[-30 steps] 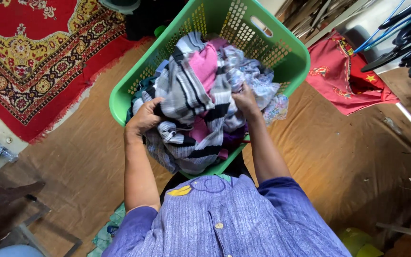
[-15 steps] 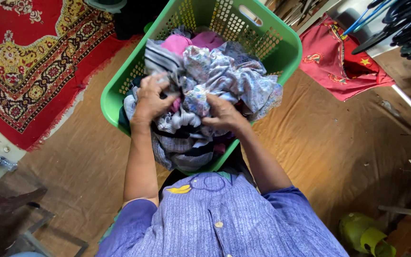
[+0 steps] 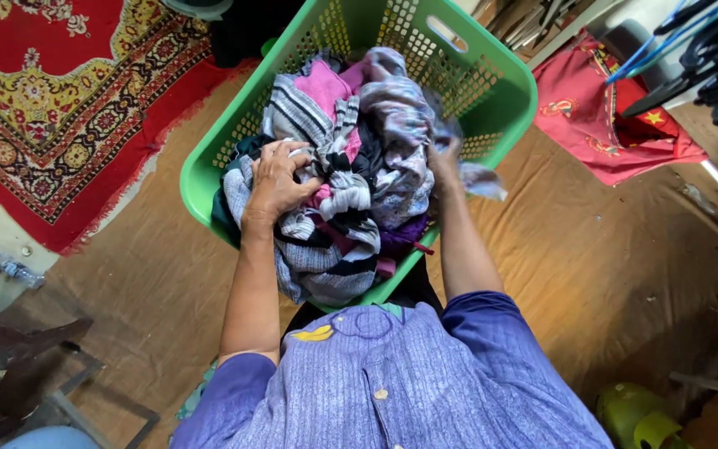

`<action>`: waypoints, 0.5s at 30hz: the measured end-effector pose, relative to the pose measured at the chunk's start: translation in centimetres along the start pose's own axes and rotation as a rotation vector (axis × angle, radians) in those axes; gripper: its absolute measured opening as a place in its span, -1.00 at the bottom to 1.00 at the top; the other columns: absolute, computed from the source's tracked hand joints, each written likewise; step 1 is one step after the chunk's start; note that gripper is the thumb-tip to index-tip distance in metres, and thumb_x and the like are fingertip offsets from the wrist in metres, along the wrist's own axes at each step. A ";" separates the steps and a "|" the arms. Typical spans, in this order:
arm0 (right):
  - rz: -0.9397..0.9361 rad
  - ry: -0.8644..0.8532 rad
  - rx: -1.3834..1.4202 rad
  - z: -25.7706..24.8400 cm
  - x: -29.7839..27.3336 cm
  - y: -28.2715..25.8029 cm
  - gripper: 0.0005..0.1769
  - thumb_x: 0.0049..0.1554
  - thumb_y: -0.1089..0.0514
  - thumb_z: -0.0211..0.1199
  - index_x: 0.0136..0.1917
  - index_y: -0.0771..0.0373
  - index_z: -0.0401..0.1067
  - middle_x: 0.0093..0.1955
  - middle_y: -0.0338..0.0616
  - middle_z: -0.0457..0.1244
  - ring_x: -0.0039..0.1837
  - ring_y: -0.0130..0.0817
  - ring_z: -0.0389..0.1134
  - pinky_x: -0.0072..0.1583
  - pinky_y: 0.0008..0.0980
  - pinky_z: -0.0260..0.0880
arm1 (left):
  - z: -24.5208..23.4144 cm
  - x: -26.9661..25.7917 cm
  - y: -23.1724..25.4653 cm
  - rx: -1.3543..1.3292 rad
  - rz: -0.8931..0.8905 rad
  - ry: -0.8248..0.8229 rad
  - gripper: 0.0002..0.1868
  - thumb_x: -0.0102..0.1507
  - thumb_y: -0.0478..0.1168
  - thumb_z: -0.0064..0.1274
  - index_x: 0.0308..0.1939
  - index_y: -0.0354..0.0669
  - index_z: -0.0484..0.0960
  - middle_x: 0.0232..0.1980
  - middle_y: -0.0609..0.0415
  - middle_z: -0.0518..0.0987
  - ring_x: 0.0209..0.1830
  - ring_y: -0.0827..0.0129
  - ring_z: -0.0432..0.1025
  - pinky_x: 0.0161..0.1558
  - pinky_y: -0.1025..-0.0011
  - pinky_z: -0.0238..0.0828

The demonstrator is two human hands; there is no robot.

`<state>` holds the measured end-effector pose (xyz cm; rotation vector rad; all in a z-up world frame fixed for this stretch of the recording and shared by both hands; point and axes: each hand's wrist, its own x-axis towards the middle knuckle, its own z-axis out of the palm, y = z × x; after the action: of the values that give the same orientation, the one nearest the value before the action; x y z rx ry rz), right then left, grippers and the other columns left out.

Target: Sorting through a laundry basket and putting a black shirt onto a hanger.

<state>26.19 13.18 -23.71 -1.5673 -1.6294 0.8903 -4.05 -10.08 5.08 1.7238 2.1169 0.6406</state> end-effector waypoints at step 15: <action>-0.484 -0.704 0.136 -9.5 -14.1 -32.9 -0.40 0.02 0.00 0.47 0.28 0.16 0.40 -0.04 -0.14 0.33 -0.02 -0.32 0.38 0.11 -0.31 0.42 | -3.2 0.7 -1.4 -0.607 -0.008 0.212 -0.34 0.32 0.20 0.10 0.33 -0.17 0.48 0.24 -0.05 0.59 0.24 0.17 0.50 0.28 0.26 0.37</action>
<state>17.50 -1.87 9.00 -0.7224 -2.2343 1.3202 -7.05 -10.01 6.99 1.3484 1.7809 1.3464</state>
